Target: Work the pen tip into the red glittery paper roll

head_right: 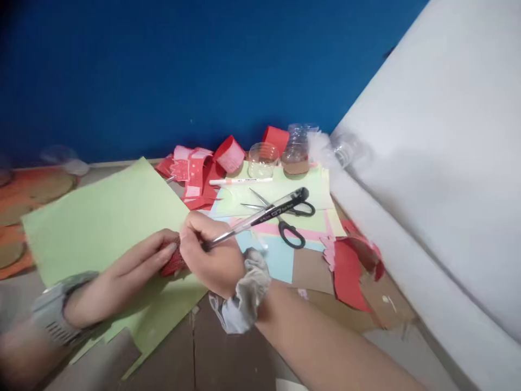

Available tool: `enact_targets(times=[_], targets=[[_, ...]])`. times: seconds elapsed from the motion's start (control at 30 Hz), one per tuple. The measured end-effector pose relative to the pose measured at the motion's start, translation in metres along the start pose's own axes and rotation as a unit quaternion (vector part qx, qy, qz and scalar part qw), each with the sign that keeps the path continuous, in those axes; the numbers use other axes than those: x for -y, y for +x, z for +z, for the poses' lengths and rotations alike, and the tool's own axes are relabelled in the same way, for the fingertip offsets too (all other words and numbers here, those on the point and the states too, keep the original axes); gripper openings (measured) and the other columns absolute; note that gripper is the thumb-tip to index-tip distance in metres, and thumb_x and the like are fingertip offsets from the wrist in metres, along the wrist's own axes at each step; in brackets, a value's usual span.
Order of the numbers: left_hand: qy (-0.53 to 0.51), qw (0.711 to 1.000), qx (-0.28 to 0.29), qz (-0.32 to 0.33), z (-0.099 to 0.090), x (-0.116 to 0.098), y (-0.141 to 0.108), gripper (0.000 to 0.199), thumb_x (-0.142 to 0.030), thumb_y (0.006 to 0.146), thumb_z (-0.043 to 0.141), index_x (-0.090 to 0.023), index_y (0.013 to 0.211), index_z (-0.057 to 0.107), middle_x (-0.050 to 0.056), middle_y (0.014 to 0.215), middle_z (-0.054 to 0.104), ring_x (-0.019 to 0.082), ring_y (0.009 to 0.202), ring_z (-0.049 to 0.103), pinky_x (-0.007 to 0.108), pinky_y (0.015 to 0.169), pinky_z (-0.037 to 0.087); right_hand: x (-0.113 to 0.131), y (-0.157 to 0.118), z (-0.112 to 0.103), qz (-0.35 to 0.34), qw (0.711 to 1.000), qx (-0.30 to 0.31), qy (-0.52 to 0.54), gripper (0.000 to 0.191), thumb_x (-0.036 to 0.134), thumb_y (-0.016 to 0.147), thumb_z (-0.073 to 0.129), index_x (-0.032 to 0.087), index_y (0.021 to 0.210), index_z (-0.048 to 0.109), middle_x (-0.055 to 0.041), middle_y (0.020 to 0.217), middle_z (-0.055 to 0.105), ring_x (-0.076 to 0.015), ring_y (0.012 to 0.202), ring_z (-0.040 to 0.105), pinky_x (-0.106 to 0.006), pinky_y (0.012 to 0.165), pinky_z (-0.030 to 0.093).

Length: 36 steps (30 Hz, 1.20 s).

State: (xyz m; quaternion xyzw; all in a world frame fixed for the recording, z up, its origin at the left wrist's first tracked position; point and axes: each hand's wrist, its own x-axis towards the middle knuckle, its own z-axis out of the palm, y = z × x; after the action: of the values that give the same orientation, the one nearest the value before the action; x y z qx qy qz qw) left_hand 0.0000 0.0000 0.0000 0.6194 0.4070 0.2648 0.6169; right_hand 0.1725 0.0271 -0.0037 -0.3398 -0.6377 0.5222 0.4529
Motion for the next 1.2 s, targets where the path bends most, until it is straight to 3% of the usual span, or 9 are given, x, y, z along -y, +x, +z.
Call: enact_targets(times=[1.2], targets=[[0.013,1.000,-0.003,0.003,-0.0003,-0.0057,0.0012,0.029,-0.038,0.105,0.031,-0.020,0.087,0.046,-0.001,0.078,0.041,0.015,0.071,0.038,0.029,0.068,0.036,0.0008,-0.0019,0.0003,0.003,1.000,-0.019,-0.010,0.028,0.017,0.092,0.042,0.021,0.065,0.038,0.0055,0.059,0.033,-0.0102,0.056,0.032,-0.026,0.055,0.029]])
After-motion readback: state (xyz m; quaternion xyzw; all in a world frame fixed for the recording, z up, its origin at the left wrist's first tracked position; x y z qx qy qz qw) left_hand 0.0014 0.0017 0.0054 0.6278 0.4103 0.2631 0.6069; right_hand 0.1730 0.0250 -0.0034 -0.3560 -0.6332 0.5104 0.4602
